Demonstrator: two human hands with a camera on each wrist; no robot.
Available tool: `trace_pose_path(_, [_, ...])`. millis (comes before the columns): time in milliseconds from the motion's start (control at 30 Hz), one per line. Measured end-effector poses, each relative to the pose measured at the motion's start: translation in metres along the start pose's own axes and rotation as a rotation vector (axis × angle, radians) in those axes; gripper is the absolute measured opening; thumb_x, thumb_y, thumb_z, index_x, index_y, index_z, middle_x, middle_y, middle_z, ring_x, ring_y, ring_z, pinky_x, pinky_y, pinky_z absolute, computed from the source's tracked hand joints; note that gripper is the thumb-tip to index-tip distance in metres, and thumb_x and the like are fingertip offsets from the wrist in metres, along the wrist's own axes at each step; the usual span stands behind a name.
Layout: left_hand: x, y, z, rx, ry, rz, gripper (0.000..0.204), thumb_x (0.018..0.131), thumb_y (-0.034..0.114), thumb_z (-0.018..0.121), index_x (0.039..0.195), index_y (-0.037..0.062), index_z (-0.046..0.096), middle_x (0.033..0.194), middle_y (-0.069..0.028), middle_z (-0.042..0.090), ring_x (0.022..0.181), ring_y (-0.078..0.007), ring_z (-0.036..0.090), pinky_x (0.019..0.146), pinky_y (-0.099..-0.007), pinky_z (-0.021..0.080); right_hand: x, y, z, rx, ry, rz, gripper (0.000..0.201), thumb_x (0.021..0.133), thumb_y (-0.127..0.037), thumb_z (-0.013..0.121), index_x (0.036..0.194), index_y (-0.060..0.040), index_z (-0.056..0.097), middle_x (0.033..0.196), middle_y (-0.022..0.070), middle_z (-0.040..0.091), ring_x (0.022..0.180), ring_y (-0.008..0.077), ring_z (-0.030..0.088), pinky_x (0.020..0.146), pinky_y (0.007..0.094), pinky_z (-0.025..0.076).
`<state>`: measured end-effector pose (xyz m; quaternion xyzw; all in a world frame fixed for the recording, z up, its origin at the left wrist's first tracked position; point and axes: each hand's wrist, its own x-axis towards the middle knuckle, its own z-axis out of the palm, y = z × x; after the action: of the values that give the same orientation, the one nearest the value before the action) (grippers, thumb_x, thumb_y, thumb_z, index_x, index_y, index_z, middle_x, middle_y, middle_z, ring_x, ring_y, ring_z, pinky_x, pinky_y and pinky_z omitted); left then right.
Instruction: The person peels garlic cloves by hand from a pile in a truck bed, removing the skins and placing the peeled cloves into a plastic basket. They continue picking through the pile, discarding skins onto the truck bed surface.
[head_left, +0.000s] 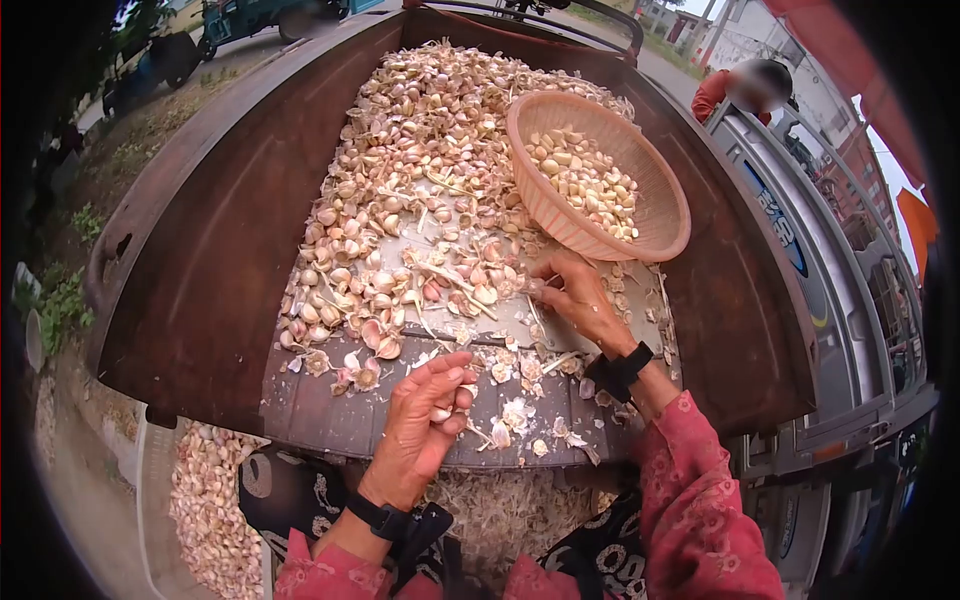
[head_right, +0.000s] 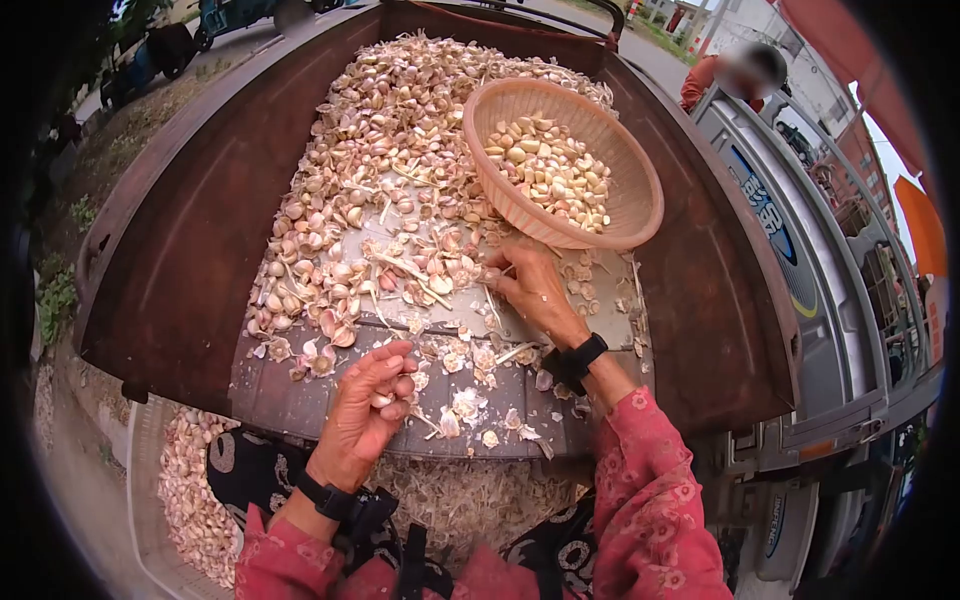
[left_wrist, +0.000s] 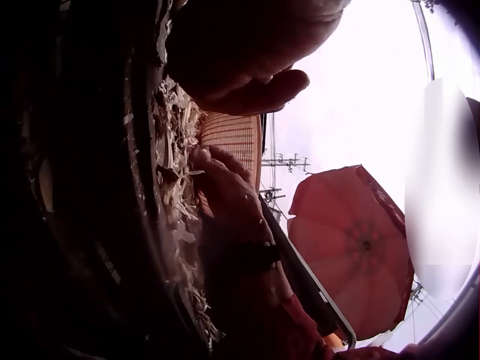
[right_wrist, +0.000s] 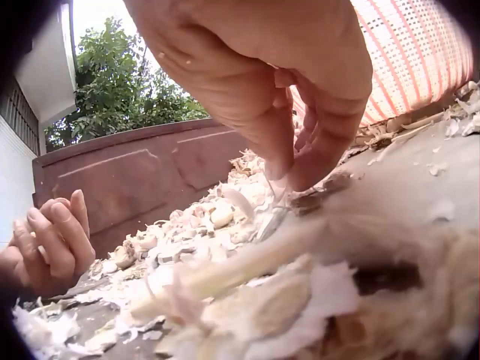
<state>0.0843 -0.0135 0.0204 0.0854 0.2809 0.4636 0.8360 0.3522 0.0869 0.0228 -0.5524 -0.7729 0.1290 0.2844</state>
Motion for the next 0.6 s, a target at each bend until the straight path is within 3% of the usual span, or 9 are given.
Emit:
trace_pose_path(67, [-0.001,-0.006,0.001,0.179,-0.032,0.047,0.028,0.094,0.010,0.065,0.119,-0.0008,0.060,0.091,-0.0055,0.063,0.067,-0.0062,0.056,0.045,-0.0144,0.040,-0.021,-0.018,0.000,0.744,-0.087,0.349,0.021,0.084,-0.009,0.074,0.100,0.0018,0.065,0.086,0.0079,0.067,0.076,0.0149,0.064,0.067,0.0268,0.053])
trace_pose_path(100, [-0.001,-0.009,0.003,0.235,-0.005,0.063,0.028,0.093,0.013,0.069,0.117,-0.0007,0.063,0.085,-0.0027,0.063,0.061,-0.0040,0.054,0.041,-0.0137,0.037,-0.030,-0.040,-0.003,0.840,-0.095,0.394,0.022,0.088,-0.013,0.074,0.102,0.0018,0.065,0.088,0.0022,0.066,0.077,0.0066,0.061,0.068,0.0221,0.052])
trace_pose_path(133, [-0.001,-0.014,0.005,0.236,0.004,0.063,0.028,0.093,0.013,0.069,0.117,-0.0007,0.063,0.085,-0.0027,0.063,0.061,-0.0040,0.054,0.041,-0.0137,0.037,-0.040,-0.055,-0.003,0.913,-0.111,0.400,0.024,0.087,-0.011,0.074,0.105,0.0022,0.065,0.088,0.0035,0.066,0.078,0.0082,0.062,0.069,0.0230,0.052])
trace_pose_path(200, [-0.003,-0.021,0.006,0.329,0.001,0.149,0.033,0.087,0.013,0.076,0.116,-0.0007,0.065,0.080,0.0009,0.063,0.058,-0.0024,0.054,0.040,-0.0149,0.038,-0.059,-0.086,0.001,0.934,-0.082,0.383,0.023,0.087,-0.010,0.075,0.105,0.0023,0.067,0.090,0.0037,0.067,0.079,0.0089,0.063,0.070,0.0232,0.053])
trace_pose_path(300, [-0.006,-0.030,0.009,0.377,0.016,0.186,0.030,0.086,0.014,0.077,0.110,-0.0001,0.065,0.078,0.0019,0.062,0.058,-0.0019,0.053,0.040,-0.0147,0.038,-0.076,-0.121,0.007,0.647,0.042,0.167,0.017,0.084,-0.005,0.075,0.101,-0.0017,0.073,0.091,0.0056,0.067,0.080,0.0120,0.065,0.067,0.0258,0.054])
trace_pose_path(400, [-0.010,-0.037,0.001,0.370,0.007,0.236,0.024,0.087,0.015,0.077,0.103,0.0018,0.064,0.078,0.0015,0.062,0.057,-0.0020,0.053,0.040,-0.0144,0.037,-0.087,-0.128,0.012,0.525,0.057,0.092,0.019,0.081,-0.001,0.075,0.100,-0.0027,0.073,0.089,0.0073,0.067,0.078,0.0133,0.066,0.064,0.0266,0.054])
trace_pose_path(467, [-0.016,-0.036,-0.002,0.379,-0.053,0.240,0.023,0.088,0.017,0.076,0.102,0.0029,0.064,0.076,0.0019,0.061,0.058,-0.0019,0.052,0.040,-0.0147,0.037,-0.088,-0.134,0.004,0.531,0.046,0.093,0.020,0.079,-0.001,0.075,0.100,-0.0027,0.073,0.086,0.0078,0.067,0.075,0.0143,0.066,0.063,0.0265,0.054])
trace_pose_path(600, [-0.023,-0.035,-0.004,0.479,-0.095,0.227,0.024,0.091,0.020,0.073,0.105,0.0030,0.064,0.074,0.0030,0.059,0.058,-0.0015,0.051,0.041,-0.0150,0.036,-0.085,-0.131,-0.013,0.556,-0.154,0.127,0.017,0.085,-0.006,0.073,0.100,0.0012,0.072,0.085,0.0074,0.067,0.079,0.0132,0.067,0.066,0.0266,0.055])
